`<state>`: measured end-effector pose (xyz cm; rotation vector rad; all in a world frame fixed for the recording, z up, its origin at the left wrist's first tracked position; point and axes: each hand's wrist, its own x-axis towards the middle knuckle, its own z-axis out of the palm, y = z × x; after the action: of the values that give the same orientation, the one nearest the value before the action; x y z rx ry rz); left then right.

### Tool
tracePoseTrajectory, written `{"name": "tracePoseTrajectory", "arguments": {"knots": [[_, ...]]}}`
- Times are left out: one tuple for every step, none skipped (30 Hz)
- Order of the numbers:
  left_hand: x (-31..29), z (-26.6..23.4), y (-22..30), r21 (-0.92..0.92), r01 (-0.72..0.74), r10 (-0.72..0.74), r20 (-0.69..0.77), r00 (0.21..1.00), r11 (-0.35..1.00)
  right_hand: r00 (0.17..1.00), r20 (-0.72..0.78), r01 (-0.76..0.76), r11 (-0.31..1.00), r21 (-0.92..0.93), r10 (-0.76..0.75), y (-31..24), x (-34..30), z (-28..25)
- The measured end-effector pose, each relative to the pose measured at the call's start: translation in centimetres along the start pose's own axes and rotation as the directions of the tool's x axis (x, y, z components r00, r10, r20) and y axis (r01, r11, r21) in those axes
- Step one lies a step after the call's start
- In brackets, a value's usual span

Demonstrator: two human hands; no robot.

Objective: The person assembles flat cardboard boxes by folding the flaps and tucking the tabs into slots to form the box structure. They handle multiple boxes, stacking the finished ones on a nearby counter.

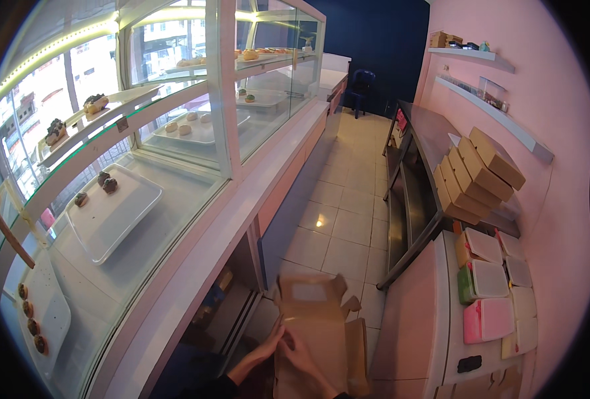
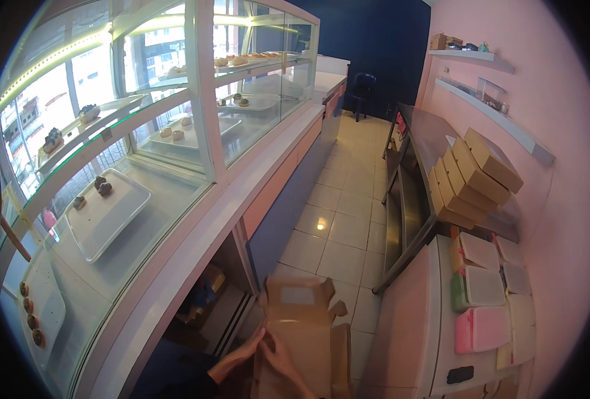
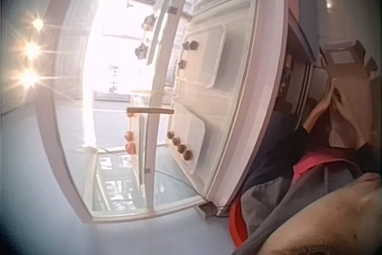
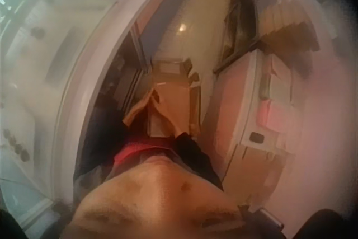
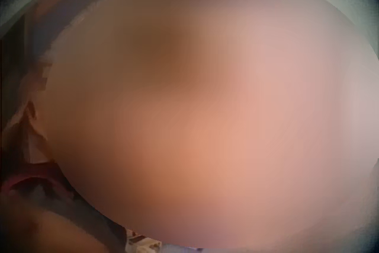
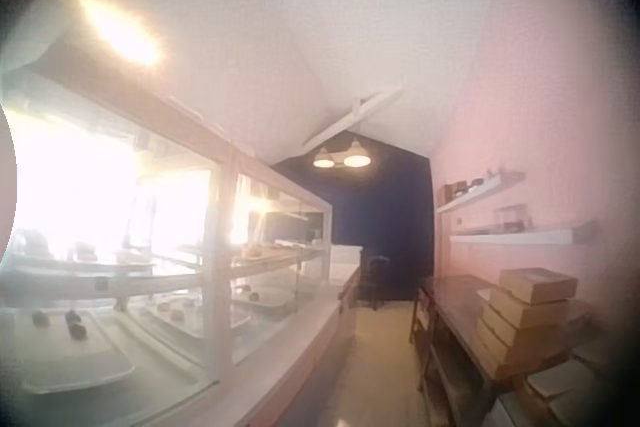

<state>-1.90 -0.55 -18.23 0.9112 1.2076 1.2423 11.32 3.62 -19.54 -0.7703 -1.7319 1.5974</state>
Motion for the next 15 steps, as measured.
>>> {"name": "tracePoseTrajectory", "arguments": {"knots": [[-0.4,-0.1,-0.2,-0.018,0.013,-0.013,0.004,1.0,1.0,0.998,0.027,-0.061,0.998,-0.003,0.061,-0.4,-1.2,0.3],[-0.9,-0.2,-0.4,-0.036,0.026,-0.026,0.007,1.0,0.999,0.997,0.013,-0.077,0.995,-0.057,0.078,-0.9,-1.8,0.3],[-1.6,-0.1,-0.7,-0.056,0.045,-0.045,0.001,0.999,0.997,0.995,0.007,-0.099,0.989,-0.107,0.101,-2.5,-2.4,0.4],[-1.7,0.2,-0.6,-0.041,0.044,-0.044,0.005,0.999,0.998,0.993,-0.007,-0.12,0.98,-0.158,0.12,-3.2,-2.8,0.5],[-1.7,0.3,-0.4,-0.026,0.043,-0.043,0.009,0.999,0.999,0.996,-0.037,-0.09,0.984,-0.152,0.085,-3.1,-3.1,0.6],[-1.6,0.3,0.1,-0.007,0.039,-0.039,0.012,0.999,0.999,0.997,-0.067,-0.055,0.988,-0.145,0.045,-2.8,-3.1,0.7],[-1.5,0.3,0.6,-0.001,0.04,-0.04,0.029,0.999,0.999,0.995,-0.097,-0.02,0.99,-0.14,0.006,-2.4,-3.1,0.8],[-1.5,0.3,1.1,0.004,0.041,-0.041,0.045,0.998,0.999,0.994,-0.107,-0.018,0.992,-0.122,0.004,-1.1,-3.4,0.9],[-1.4,0.2,1.6,0.012,0.038,-0.039,0.06,0.997,0.999,0.993,-0.118,-0.011,0.995,-0.103,-0.002,0.4,-3.8,1.1],[-1.4,0.1,1.8,0.059,0.042,-0.046,0.071,0.996,0.997,0.992,-0.124,-0.002,0.996,-0.086,-0.009,0.9,-3.9,1.2],[-1.4,0.1,2.0,0.106,0.046,-0.055,0.083,0.995,0.993,0.983,-0.177,-0.067,0.993,-0.102,0.048,1.5,-4.2,1.3],[-1.4,-0.1,2.1,0.153,0.049,-0.063,0.093,0.994,0.987,0.968,-0.229,-0.13,0.985,-0.115,0.101,0.7,-4.5,1.5],[-1.5,-0.4,2.1,0.11,0.045,-0.058,0.118,0.991,0.993,0.947,-0.282,-0.194,0.973,-0.124,0.153,0.0,-4.6,1.6],[-1.7,-0.9,2.2,0.066,0.043,-0.052,0.144,0.988,0.997,0.943,-0.257,-0.229,0.973,-0.036,0.213,-0.8,-4.5,1.3],[-1.8,-1.5,2.3,0.022,0.04,-0.044,0.171,0.984,0.999,0.936,-0.229,-0.263,0.963,0.05,0.268,-2.2,-4.2,0.6]]}}
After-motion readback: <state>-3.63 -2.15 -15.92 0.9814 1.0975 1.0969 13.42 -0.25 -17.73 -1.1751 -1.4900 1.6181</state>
